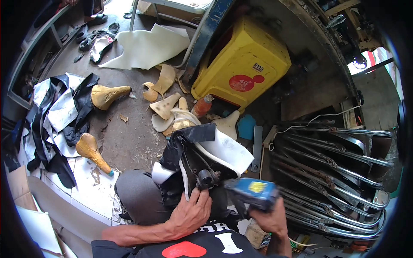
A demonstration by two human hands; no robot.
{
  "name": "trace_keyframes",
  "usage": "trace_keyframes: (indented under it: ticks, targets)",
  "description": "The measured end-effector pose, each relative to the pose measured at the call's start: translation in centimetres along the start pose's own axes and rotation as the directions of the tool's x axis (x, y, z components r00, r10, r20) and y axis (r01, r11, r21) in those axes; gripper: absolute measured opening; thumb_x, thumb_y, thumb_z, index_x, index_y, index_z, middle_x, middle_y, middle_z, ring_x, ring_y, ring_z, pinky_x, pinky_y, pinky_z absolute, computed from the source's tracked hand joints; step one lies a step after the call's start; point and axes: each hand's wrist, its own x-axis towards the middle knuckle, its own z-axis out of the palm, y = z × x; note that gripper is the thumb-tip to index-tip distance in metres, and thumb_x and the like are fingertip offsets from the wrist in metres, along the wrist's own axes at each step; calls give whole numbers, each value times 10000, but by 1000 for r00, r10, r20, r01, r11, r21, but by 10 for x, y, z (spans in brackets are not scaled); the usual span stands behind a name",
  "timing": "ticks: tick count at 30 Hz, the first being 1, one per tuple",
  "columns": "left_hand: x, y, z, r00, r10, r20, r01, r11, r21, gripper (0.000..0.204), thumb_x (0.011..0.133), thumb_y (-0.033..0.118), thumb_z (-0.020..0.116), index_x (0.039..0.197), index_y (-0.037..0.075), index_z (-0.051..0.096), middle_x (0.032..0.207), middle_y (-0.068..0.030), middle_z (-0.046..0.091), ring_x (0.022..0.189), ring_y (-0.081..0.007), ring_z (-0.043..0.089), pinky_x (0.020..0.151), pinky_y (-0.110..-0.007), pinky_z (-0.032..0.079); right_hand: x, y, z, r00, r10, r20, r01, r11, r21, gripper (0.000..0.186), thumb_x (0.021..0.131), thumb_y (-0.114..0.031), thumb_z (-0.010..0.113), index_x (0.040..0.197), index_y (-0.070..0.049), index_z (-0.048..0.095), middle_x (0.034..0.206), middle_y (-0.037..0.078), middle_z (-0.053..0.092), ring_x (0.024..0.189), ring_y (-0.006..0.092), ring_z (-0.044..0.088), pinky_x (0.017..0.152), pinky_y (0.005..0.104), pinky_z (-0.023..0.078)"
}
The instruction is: The person reupholsters bicycle seats by trimming foam with shears, sanding the surface with a block, and attaching new black fabric covers using a pneumatic stapler.
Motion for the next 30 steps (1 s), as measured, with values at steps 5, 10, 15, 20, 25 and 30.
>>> trace_keyframes:
  ticks: [5, 10, 15, 20, 25, 30]
  targets:
    - [1, -1, -2, 999, -21, 24, 22, 1000, -19, 208, 831, 114, 609, 963, -38, 662, 1227, -232, 597, 1054, -323, 565, 838, -438, 517, -12, 103, 1, 908, 230, -351, -130, 949, 288, 102, 862, -58, 648, 945, -5, 675, 797, 43, 657, 648, 106, 595, 576, 270, 478]
    - [0, -4, 8, 995, -62, -76, 56, 995, -87, 282, 827, 189, 709, 1047, 13, 695, 1106, -150, 593, 1000, -297, 551, 806, -421, 498, 3, 274, 54, 905, 262, -334, -406, 766, -498, 452, 793, -248, 676, 1138, 44, 664, 989, 334, 706, 964, 504, 687, 866, 535, 549]
    - [5, -9, 3, 926, -123, -357, 59, 981, -187, 349, 760, 154, 839, 1101, 145, 770, 982, -65, 556, 922, -256, 537, 759, -377, 464, -30, 363, 97, 762, 597, -250, -634, 612, -473, 657, 757, -254, 731, 1354, -22, 587, 1195, 349, 649, 1128, 501, 629, 1012, 535, 495]
    - [18, -33, -39, 822, -497, -277, 208, 716, -666, 267, 750, 139, 877, 999, 78, 803, 873, -59, 588, 805, -189, 588, 743, -299, 473, 32, 277, 81, 914, 304, -268, -395, 820, -414, 780, 806, -399, 794, 1445, -24, 551, 1396, 302, 562, 1281, 447, 571, 1068, 486, 470]
    - [-1, -78, -68, 730, -680, 64, -128, -228, -965, 184, 794, 93, 802, 929, -9, 729, 900, -30, 619, 846, -133, 603, 807, -277, 475, 135, 90, 52, 898, -400, -184, 438, 855, 278, 1003, 837, -572, 806, 1543, 16, 404, 1486, 225, 488, 1376, 372, 492, 1153, 461, 381]
    - [-28, -84, -48, 753, -653, -81, -226, -140, -964, 236, 764, 218, 768, 829, 13, 671, 842, -30, 530, 820, -144, 498, 757, -290, 372, 164, -38, 77, 572, -806, 153, 756, 590, 283, 1098, 792, -528, 867, 1580, 17, 330, 1516, 229, 464, 1405, 352, 466, 1200, 436, 315]
